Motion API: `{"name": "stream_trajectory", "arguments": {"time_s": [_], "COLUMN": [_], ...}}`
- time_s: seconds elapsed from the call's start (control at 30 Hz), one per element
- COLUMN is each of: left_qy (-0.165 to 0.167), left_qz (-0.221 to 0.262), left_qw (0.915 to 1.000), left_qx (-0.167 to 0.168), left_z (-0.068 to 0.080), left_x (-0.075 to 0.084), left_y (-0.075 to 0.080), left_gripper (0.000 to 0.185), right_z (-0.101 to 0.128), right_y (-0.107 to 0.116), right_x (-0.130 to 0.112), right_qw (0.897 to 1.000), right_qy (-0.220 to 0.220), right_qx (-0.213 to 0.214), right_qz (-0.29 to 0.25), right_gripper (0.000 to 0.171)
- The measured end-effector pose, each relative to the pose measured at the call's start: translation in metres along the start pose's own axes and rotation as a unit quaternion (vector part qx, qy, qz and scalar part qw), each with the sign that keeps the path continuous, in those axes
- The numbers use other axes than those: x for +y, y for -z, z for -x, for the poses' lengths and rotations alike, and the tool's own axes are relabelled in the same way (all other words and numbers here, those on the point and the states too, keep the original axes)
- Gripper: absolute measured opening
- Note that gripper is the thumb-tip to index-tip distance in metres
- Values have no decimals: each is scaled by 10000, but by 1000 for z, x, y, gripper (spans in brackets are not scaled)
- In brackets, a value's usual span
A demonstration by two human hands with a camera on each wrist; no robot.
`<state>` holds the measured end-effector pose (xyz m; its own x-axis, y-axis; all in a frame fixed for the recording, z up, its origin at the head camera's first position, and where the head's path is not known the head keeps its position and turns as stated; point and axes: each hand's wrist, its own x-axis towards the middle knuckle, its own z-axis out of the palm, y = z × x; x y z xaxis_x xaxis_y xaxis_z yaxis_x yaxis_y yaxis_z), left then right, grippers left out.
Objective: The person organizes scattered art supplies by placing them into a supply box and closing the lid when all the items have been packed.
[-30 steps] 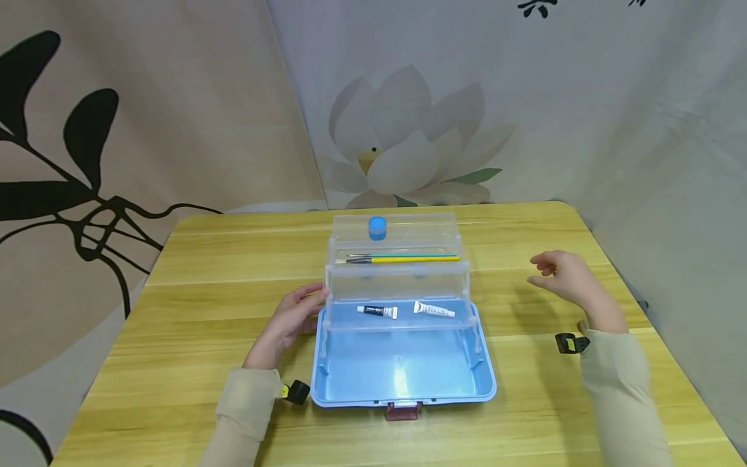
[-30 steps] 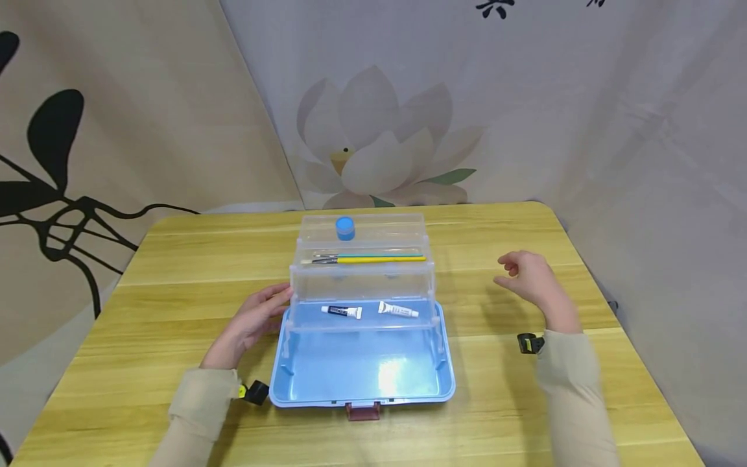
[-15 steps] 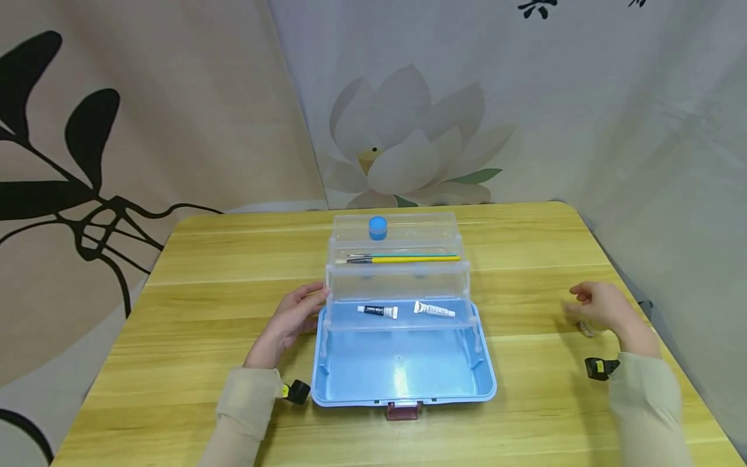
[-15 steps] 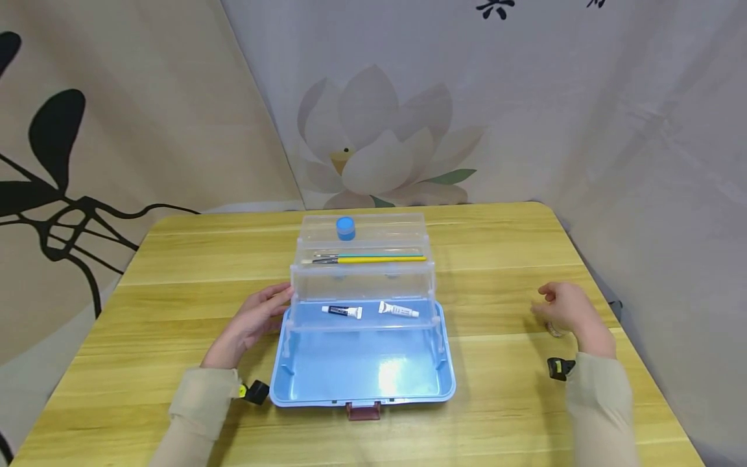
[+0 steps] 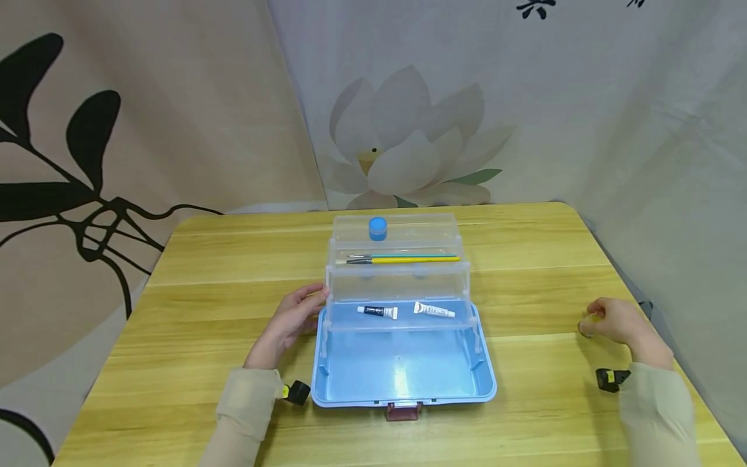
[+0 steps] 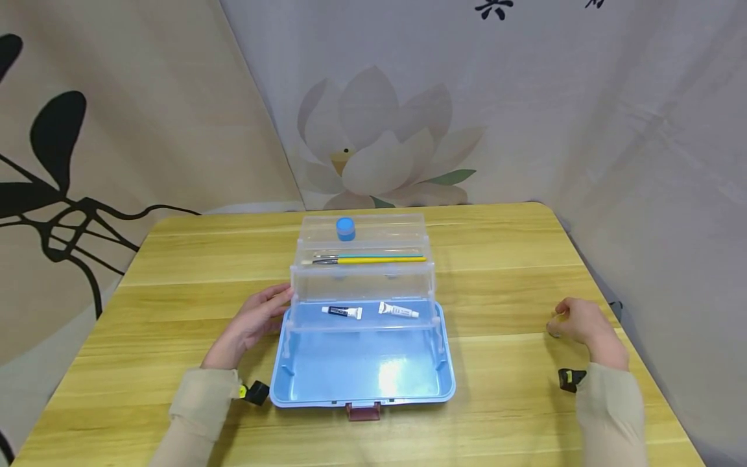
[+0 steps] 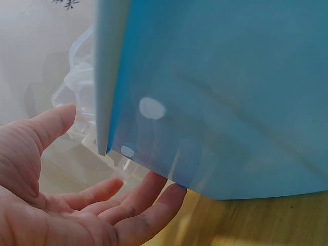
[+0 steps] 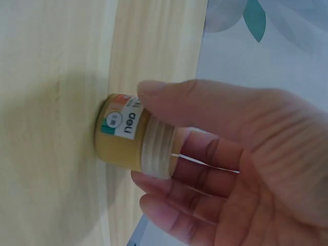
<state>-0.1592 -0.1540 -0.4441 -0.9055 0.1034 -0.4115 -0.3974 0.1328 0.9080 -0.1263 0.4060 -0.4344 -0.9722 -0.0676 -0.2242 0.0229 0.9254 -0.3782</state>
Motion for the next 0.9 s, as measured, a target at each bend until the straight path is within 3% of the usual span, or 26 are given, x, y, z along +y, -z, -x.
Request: {"name": "stream_trajectory", "arguments": {"time_s": [0.17, 0.53, 0.9], "left_qy": [23, 52, -35], "left_qz": [35, -4, 6], "left_qw": [10000, 10000, 10000], "left_qx": [-4, 37, -28], "left_z": [0, -2, -1], "left_x": [1, -2, -1], "left_y": [0, 1, 0], "left_gripper": [70, 72, 68], "right_z": [0, -2, -22], "right_y": [0, 1, 25], "right_x": [1, -5, -62], "right_qw": [10000, 9999, 9970], "right_qy": [5, 133, 695], "right_qx": [32, 64, 352], "right_qz": [37, 5, -18], "right_gripper": [35, 33, 35]}}
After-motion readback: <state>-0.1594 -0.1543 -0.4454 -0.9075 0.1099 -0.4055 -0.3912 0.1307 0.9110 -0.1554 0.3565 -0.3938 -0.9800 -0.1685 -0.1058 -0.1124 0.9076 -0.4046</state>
